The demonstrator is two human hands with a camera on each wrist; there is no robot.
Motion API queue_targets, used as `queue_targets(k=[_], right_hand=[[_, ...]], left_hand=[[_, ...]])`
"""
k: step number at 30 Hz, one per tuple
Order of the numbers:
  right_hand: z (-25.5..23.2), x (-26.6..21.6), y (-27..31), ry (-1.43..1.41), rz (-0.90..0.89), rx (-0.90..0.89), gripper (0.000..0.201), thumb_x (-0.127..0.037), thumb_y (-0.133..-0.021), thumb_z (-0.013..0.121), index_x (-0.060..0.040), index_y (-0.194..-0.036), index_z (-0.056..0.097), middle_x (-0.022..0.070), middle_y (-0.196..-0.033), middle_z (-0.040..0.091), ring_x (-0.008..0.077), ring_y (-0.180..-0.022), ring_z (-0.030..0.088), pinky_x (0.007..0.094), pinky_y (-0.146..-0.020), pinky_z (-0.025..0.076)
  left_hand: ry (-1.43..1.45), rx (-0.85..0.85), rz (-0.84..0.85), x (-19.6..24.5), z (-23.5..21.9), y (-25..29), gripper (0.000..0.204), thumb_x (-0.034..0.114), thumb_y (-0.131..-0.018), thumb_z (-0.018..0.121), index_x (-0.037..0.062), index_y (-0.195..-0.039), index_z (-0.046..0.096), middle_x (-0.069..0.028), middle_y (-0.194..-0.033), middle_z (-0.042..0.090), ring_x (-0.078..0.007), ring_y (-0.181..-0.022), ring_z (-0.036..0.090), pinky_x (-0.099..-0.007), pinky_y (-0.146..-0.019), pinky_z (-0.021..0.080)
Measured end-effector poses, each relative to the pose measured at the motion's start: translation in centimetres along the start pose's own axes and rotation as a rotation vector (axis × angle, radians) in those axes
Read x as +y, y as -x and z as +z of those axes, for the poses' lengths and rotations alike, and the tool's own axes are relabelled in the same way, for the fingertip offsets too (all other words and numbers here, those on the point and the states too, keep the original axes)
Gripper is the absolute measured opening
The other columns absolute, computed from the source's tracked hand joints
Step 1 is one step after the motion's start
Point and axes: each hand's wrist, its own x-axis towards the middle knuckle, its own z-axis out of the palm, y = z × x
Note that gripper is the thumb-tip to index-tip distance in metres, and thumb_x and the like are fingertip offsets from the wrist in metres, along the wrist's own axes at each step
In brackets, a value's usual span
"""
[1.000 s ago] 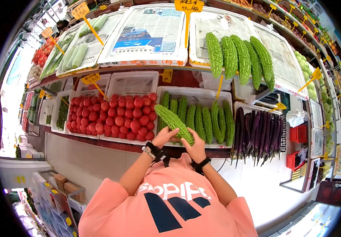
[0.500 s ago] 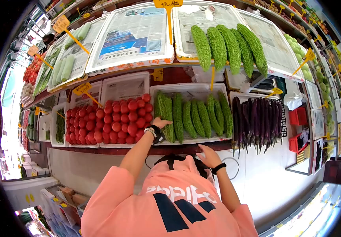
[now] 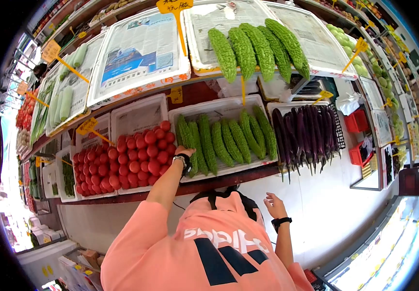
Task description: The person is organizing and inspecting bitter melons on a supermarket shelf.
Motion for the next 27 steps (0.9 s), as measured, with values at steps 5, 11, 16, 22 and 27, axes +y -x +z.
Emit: queue_targets(k=[5,11,16,22,27], right_hand=[[-0.2,0.1,0.1,-0.002,0.009,-0.008,0.038,-0.020,-0.089,0.062,-0.0018,-0.122,0.056,0.0156,-0.103,0.068,0.0255,-0.089,0.066,0.0340,-0.079,0.052],[-0.6,-0.6,-1.1,0.078,-0.029,-0.034,0.038,-0.022,-0.089,0.063,-0.0018,-0.121,0.056,0.0172,-0.103,0.067,0.0270,-0.090,0.067,0.0351,-0.079,0.053],[-1.0,-1.4,-2.3,0.111,-0.078,-0.042,0.041,-0.026,-0.088,0.062,-0.0014,-0.120,0.057,0.0174,-0.103,0.067,0.0294,-0.089,0.067,0.0371,-0.079,0.052],[-1.4,-2.2,-3.2,0.127,-0.101,-0.044,0.041,-0.026,-0.088,0.062,-0.0009,-0.120,0.056,0.0179,-0.103,0.067,0.0298,-0.088,0.067,0.0377,-0.079,0.052],[-1.4,-2.9,-3.7,0.123,-0.114,-0.051,0.042,-0.026,-0.088,0.062,-0.0004,-0.121,0.056,0.0175,-0.104,0.067,0.0294,-0.090,0.066,0.0373,-0.080,0.052]], left_hand=[[0.109,0.102,-0.073,-0.1,0.2,2.1,0.069,0.045,-0.074,0.075,-0.0045,-0.118,0.058,-0.0230,-0.121,0.060,-0.0322,-0.111,0.060,-0.0407,-0.091,0.051],[0.169,0.135,-0.074,1.4,-0.6,3.3,0.076,0.042,-0.076,0.075,-0.0043,-0.130,0.048,-0.0250,-0.125,0.056,-0.0352,-0.115,0.057,-0.0431,-0.093,0.049],[0.211,0.208,-0.025,-0.5,2.0,-0.2,0.078,0.042,-0.075,0.075,-0.0020,-0.133,0.046,-0.0239,-0.125,0.057,-0.0349,-0.115,0.056,-0.0431,-0.094,0.049],[0.169,0.150,-0.104,0.9,0.6,2.6,0.078,0.040,-0.076,0.075,0.0006,-0.135,0.044,-0.0232,-0.129,0.053,-0.0362,-0.115,0.055,-0.0439,-0.095,0.048],[0.189,0.090,-0.094,0.9,0.1,2.5,0.080,0.038,-0.080,0.071,0.0008,-0.142,0.036,-0.0228,-0.140,0.044,-0.0355,-0.122,0.051,-0.0445,-0.098,0.046]])
